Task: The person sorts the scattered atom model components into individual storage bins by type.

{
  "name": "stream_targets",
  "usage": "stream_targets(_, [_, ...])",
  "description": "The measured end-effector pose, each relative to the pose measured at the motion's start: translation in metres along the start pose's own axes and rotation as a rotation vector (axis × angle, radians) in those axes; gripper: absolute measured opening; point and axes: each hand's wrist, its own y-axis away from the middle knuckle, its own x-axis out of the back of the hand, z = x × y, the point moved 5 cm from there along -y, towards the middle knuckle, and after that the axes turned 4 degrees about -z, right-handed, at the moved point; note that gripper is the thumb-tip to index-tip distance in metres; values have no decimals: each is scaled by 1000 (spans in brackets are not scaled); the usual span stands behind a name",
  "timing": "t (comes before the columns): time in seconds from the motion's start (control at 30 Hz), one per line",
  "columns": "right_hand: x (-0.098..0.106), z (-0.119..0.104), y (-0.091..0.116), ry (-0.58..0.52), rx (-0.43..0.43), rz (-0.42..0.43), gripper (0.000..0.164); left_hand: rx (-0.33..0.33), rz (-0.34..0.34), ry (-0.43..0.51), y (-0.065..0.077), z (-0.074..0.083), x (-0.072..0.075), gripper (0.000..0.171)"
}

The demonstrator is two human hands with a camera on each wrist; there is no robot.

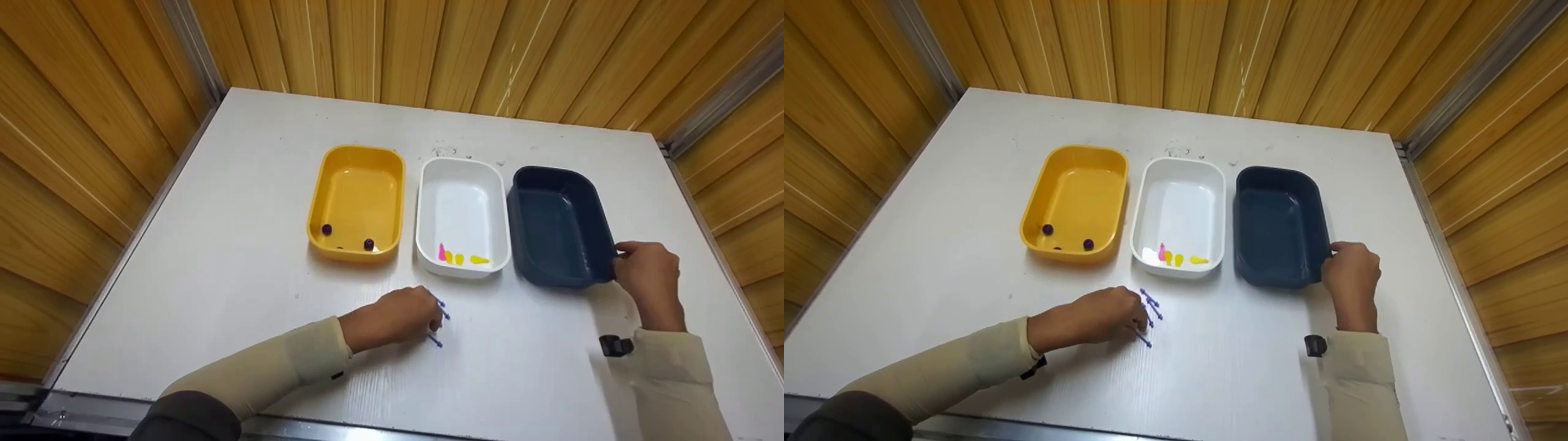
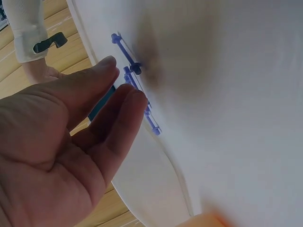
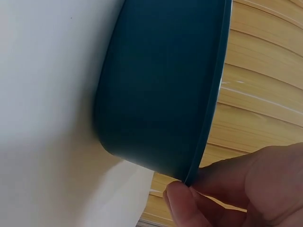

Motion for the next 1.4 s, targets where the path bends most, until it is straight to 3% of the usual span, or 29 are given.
stream_targets(0.2, [1, 1, -1, 2, 14, 15, 40, -11, 20, -49, 0, 2, -4, 15])
stream_targets(0.43, [1, 0, -2, -9, 1, 9, 40, -9, 37, -38, -3, 2, -9, 16])
stream_targets(0.7, [0, 1, -2, -3, 13, 29, 40, 5, 67, -149, -5, 3, -12, 11])
stream_targets(0.93, [-4, 5, -1, 0, 7, 30, 40, 17, 45, -150, -6, 2, -13, 15])
stream_targets(1.13, [-5, 6, -2, -2, -3, 22, 40, -21, 48, -172, -6, 5, -13, 12])
stream_targets(1.3, [-4, 5, -1, 3, 8, 30, 40, -70, 94, -236, -10, 10, -7, 17])
stream_targets(1.4, [-4, 4, -1, 3, 19, 35, 39, -87, 116, -186, -14, 15, 2, 20])
